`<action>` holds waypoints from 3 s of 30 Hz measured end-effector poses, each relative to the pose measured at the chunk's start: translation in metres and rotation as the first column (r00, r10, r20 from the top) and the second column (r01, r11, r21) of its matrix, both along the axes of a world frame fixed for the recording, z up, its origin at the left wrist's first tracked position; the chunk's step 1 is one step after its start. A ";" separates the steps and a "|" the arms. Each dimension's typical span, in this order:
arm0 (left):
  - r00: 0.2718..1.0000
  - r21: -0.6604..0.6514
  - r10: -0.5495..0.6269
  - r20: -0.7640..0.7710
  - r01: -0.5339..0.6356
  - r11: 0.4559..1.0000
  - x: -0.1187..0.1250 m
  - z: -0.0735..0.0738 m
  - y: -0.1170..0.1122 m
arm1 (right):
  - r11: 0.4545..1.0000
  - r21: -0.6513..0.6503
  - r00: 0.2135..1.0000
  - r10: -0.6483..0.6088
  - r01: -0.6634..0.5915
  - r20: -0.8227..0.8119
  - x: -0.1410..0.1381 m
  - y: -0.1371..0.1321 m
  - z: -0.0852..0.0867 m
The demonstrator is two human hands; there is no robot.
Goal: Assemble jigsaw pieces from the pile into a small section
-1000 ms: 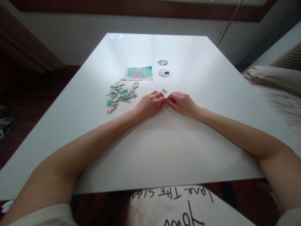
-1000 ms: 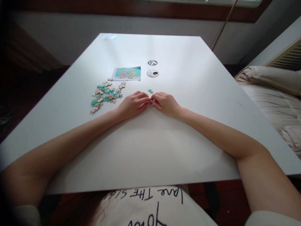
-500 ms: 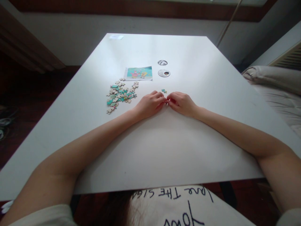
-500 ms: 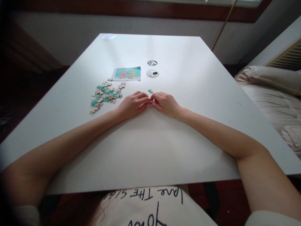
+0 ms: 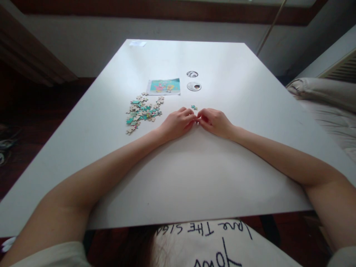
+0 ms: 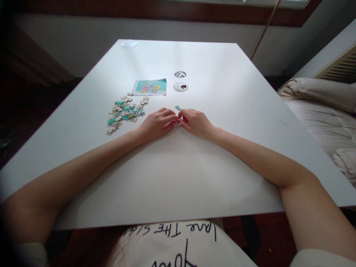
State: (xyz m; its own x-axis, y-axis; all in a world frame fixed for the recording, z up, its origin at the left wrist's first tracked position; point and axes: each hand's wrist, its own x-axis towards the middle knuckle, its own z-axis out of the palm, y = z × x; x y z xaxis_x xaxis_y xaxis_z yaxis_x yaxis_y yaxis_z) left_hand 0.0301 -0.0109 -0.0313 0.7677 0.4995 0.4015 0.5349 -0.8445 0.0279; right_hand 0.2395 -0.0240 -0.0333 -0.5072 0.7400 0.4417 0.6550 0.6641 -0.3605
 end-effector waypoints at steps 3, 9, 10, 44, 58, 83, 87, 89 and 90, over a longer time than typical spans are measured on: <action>1.000 -0.003 -0.003 0.004 0.003 1.000 0.000 0.000 0.000 | 1.000 0.007 1.000 -0.002 0.002 0.007 0.000 0.000 0.000; 1.000 -0.001 0.004 -0.003 -0.004 1.000 0.000 0.000 0.000 | 1.000 0.006 1.000 -0.004 0.004 0.007 0.001 0.001 -0.001; 1.000 -0.001 0.005 -0.004 -0.005 1.000 0.000 0.000 0.000 | 1.000 0.003 1.000 -0.005 0.005 0.007 0.001 0.001 -0.001; 1.000 0.009 -0.013 0.016 0.013 1.000 0.000 0.001 -0.001 | 1.000 -0.018 1.000 0.019 -0.019 -0.014 0.000 -0.001 0.003; 1.000 0.018 -0.007 0.006 0.007 1.000 0.000 0.001 0.000 | 1.000 -0.012 0.999 0.020 -0.020 0.046 0.000 0.001 0.000; 1.000 -0.015 0.011 -0.018 -0.011 1.000 0.001 0.003 -0.001 | 1.000 -0.015 0.997 -0.004 0.005 0.073 0.000 0.001 0.003; 1.000 -0.022 0.008 -0.018 -0.008 1.000 0.001 0.003 -0.001 | 1.000 -0.020 0.998 -0.008 0.009 0.064 -0.001 0.001 0.003; 1.000 -0.024 0.010 -0.024 -0.011 1.000 0.001 0.003 -0.001 | 1.000 -0.021 0.998 -0.010 0.011 0.058 0.000 0.001 0.003; 1.000 -0.024 0.012 -0.026 -0.012 1.000 0.001 0.004 -0.001 | 1.000 -0.021 0.998 -0.009 0.010 0.057 0.000 0.001 0.002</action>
State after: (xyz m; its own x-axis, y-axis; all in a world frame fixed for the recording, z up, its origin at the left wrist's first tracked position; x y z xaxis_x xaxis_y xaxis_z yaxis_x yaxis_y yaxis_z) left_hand 0.0310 -0.0122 -0.0278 0.7715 0.5180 0.3693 0.5458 -0.8372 0.0341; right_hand 0.2393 -0.0232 -0.0308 -0.5236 0.7541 0.3964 0.6812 0.6500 -0.3368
